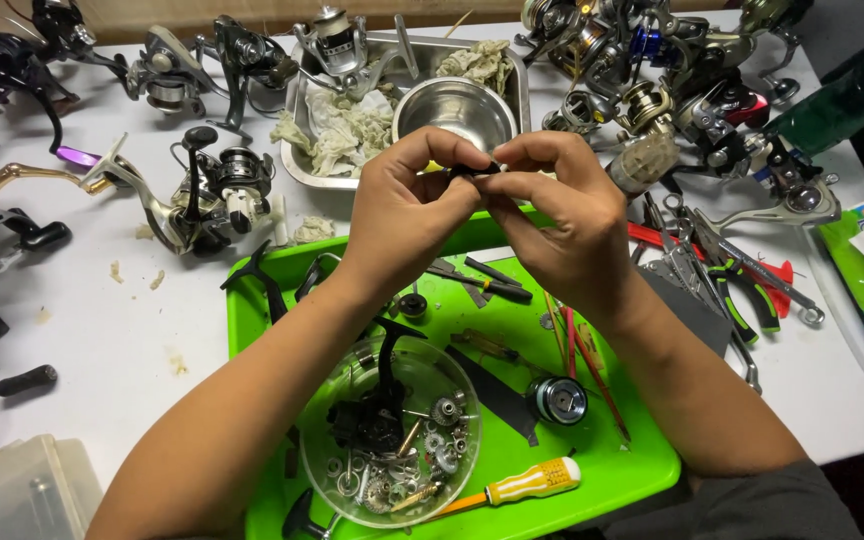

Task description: Disassembling, cleaning, greasing, and reassembling components of a fishing reel on a workbench.

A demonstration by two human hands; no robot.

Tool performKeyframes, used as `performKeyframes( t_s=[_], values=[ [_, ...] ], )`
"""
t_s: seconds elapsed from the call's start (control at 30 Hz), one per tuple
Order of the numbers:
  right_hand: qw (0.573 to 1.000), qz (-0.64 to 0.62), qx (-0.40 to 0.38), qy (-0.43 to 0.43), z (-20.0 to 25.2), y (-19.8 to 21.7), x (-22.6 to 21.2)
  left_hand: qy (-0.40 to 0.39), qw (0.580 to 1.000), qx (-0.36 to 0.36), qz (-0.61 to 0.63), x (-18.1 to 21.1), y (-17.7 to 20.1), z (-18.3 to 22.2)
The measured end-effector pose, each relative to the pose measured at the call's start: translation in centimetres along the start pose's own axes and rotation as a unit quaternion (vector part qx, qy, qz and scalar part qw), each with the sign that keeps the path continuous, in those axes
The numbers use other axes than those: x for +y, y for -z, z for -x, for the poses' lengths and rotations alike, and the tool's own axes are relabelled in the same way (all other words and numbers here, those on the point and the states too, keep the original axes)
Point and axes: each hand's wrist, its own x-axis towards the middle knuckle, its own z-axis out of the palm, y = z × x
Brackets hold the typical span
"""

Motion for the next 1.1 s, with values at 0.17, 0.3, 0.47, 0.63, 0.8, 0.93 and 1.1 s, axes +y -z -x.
performKeyframes(
  t_s=[0.17, 0.3, 0.47, 0.63, 0.8, 0.93, 1.1],
  values=[
    [0.999, -0.029, 0.000, -0.020, 0.0, -0.1, -0.1, 0.006, 0.999, 0.010, 0.049, 0.1, 0.1, -0.1],
    [0.992, -0.090, -0.024, -0.090, -0.3, 0.2, -0.2, -0.006, 0.995, -0.008, 0.102, -0.4, 0.6, -0.3],
    [0.977, -0.172, -0.023, -0.122, 0.0, 0.5, 0.7, 0.000, 0.993, -0.011, 0.121, 0.1, 1.0, -0.5],
    [0.979, -0.171, -0.005, -0.112, -0.7, 2.3, 0.8, -0.002, 0.991, -0.015, 0.132, 0.1, 1.7, -1.1],
    [0.981, -0.104, 0.100, -0.127, 0.7, 6.9, 0.0, -0.013, 0.997, 0.012, 0.072, -0.4, 2.6, -1.7],
    [0.993, 0.055, -0.072, -0.076, 1.8, 10.5, -0.9, -0.009, 1.000, 0.011, 0.024, -0.4, 2.9, -1.6],
    [0.956, 0.155, -0.249, -0.009, 6.1, 9.5, 0.0, -0.006, 1.000, 0.013, 0.000, -1.3, 3.4, -1.9]
  ],
)
